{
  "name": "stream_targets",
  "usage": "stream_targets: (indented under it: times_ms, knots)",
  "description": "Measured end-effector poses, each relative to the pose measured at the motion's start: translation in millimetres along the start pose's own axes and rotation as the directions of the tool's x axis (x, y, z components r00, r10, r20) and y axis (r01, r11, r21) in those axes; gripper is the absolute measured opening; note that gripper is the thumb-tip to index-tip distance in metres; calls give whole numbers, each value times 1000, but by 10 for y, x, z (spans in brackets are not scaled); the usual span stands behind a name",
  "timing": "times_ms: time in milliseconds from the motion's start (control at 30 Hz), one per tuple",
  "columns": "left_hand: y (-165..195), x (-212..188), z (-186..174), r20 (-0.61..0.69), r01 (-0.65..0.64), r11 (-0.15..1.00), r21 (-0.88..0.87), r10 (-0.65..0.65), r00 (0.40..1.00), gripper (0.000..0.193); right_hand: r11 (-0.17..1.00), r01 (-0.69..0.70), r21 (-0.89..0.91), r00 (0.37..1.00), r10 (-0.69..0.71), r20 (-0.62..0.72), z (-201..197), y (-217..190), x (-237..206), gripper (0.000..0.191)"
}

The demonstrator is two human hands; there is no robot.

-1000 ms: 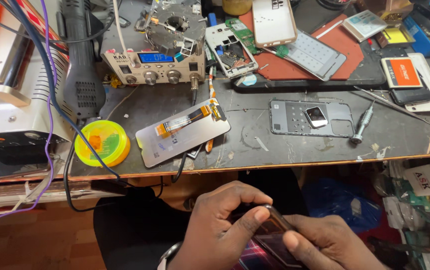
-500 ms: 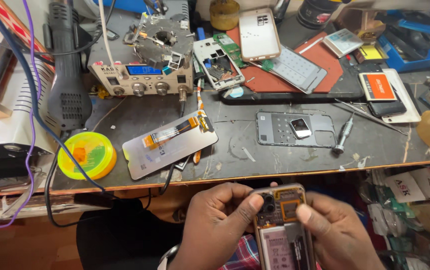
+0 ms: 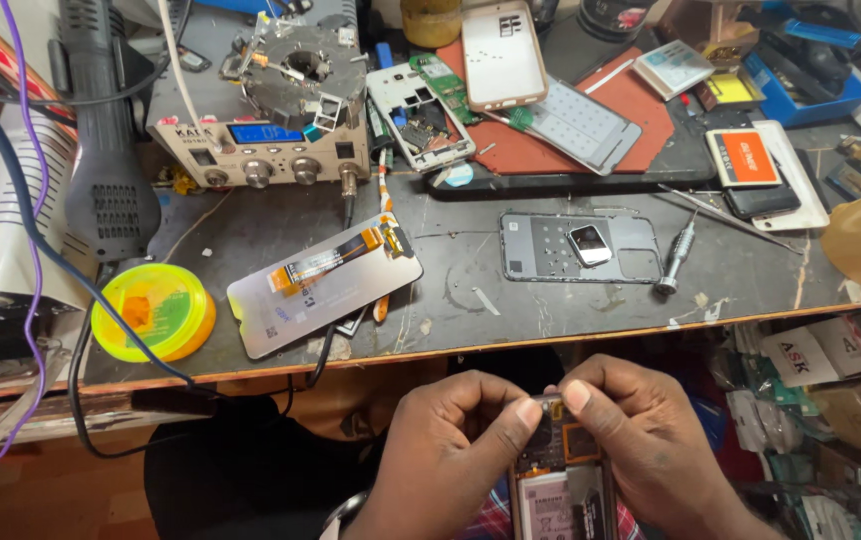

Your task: The person is repairing a smartphone. They use a screwdriver to remove screws from the back of the phone, then carefully pry open the back cover. They proceed to disconnect internal ribbon cables and remove the battery.

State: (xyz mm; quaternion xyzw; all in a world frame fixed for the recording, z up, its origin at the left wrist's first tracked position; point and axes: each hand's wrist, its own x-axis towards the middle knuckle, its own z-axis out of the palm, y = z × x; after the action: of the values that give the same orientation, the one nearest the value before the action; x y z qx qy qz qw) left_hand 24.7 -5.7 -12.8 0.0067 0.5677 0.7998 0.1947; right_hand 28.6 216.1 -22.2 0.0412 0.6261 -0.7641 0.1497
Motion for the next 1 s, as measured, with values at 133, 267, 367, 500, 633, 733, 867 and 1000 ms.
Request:
stream_targets:
  times_ms: [133, 267, 367, 500, 633, 733, 867, 1000]
  knots:
    - [15, -44, 42, -49, -50, 994, 95, 55, 997, 22, 990, 41, -135, 999, -41, -1, 14, -11, -30, 27]
    - [1, -57, 60, -84, -36, 992, 121, 46, 995, 21, 985, 32, -170, 999, -32, 2, 56, -40, -34, 30]
    - [-9, -41, 38, -102, -46, 988, 145, 61, 993, 18, 977, -52, -205, 998, 47, -30, 42, -59, -46, 29]
    - [-20, -36, 6, -153, -96, 995, -12, 93, 984, 14, 989, -101, 105, 989, 88, 120, -51, -34, -135, 29]
    - [-37, -44, 25, -59, -58, 998, -9, 58, 997, 18, 984, -120, -132, 992, 122, 6, -149, 37, -238, 23]
    - [-31, -28, 64, -41, -78, 981, 176, 86, 995, 21, 980, -90, -179, 995, 94, 14, -159, 75, -250, 23]
    - [20, -34, 104, -37, -182, 951, 251, 197, 980, 26, 1000, 22, -3, 994, -21, 105, -87, 67, -188, 28]
    - [56, -72, 123, -32, -220, 940, 259, 236, 971, 29, 999, -22, 45, 999, 20, 42, -41, 18, -177, 25]
